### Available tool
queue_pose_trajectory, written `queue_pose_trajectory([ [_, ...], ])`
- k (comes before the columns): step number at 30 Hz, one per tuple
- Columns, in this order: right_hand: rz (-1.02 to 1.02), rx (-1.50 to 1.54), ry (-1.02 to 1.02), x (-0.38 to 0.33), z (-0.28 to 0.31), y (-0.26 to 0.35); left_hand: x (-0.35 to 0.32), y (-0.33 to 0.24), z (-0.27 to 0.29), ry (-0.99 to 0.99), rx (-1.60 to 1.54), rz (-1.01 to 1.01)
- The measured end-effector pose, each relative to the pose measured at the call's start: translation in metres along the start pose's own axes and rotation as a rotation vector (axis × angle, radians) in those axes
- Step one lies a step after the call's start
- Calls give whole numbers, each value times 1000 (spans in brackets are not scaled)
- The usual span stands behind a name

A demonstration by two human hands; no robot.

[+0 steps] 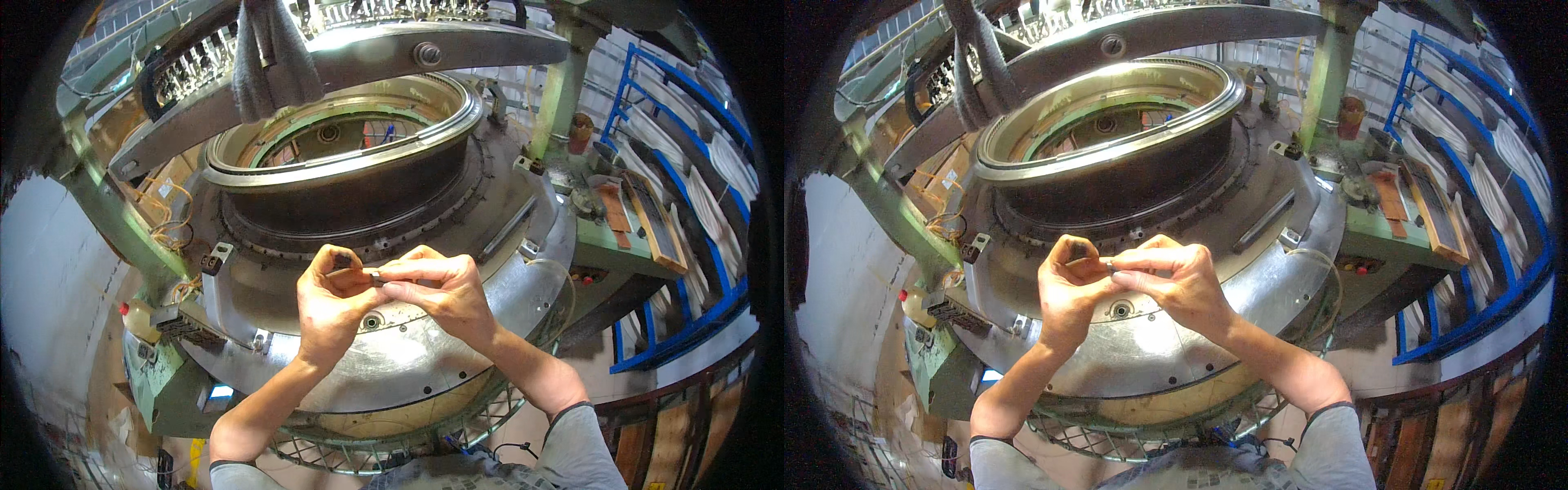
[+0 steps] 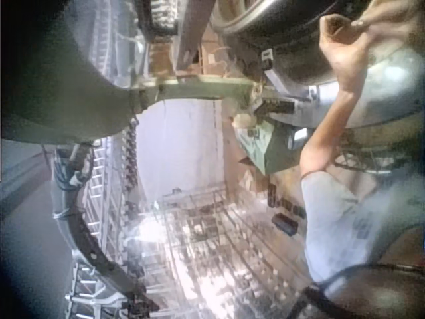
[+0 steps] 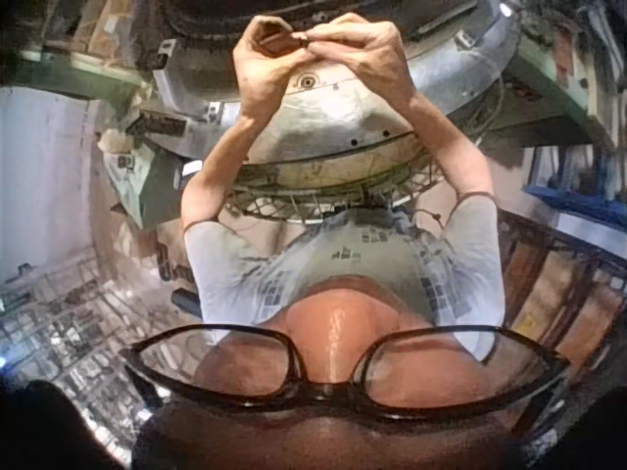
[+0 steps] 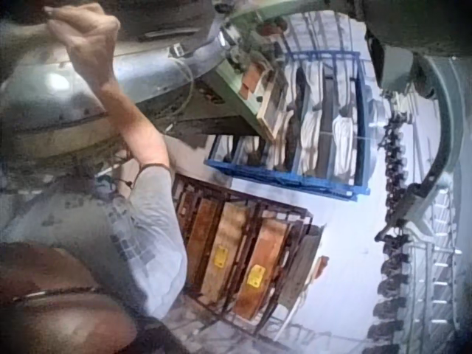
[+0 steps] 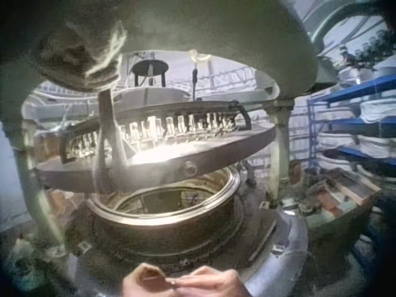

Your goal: The person repeatedly picks small metal components from a tray and places them into slots around the rim of a large circular metal machine. The person handles the components one at a time, aligning and seating each piece into the machine's edge.

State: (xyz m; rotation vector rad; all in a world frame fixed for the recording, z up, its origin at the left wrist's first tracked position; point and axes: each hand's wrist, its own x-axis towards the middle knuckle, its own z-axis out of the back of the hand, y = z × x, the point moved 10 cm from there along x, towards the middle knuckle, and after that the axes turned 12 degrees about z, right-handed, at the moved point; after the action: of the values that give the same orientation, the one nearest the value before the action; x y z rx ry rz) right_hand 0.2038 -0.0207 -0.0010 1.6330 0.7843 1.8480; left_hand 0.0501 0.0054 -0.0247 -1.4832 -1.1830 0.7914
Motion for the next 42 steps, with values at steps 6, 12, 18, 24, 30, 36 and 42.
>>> queue_pose_trajectory([
  [6, -148, 276, 51, 15, 1, -17, 13, -10, -3, 5, 151, -5],
  [12, -235, 341, 77, 27, 5, -25, 27, -24, -10, 21, 227, -1],
  [18, -201, 351, 29, 54, 10, -23, 45, -48, -14, 11, 288, -59],
  [24, -2, 124, 87, 120, 23, 3, 87, -93, -13, 29, 244, -136],
  [30, 170, 13, 227, 185, 30, 16, 124, -121, -20, 144, 184, -178],
  [36, -26, -70, 338, 192, 35, -32, 117, -139, -17, -97, 1035, -470],
  [42, -107, -120, 429, 196, 30, -62, 87, -151, -60, -31, 1573, -1204],
])
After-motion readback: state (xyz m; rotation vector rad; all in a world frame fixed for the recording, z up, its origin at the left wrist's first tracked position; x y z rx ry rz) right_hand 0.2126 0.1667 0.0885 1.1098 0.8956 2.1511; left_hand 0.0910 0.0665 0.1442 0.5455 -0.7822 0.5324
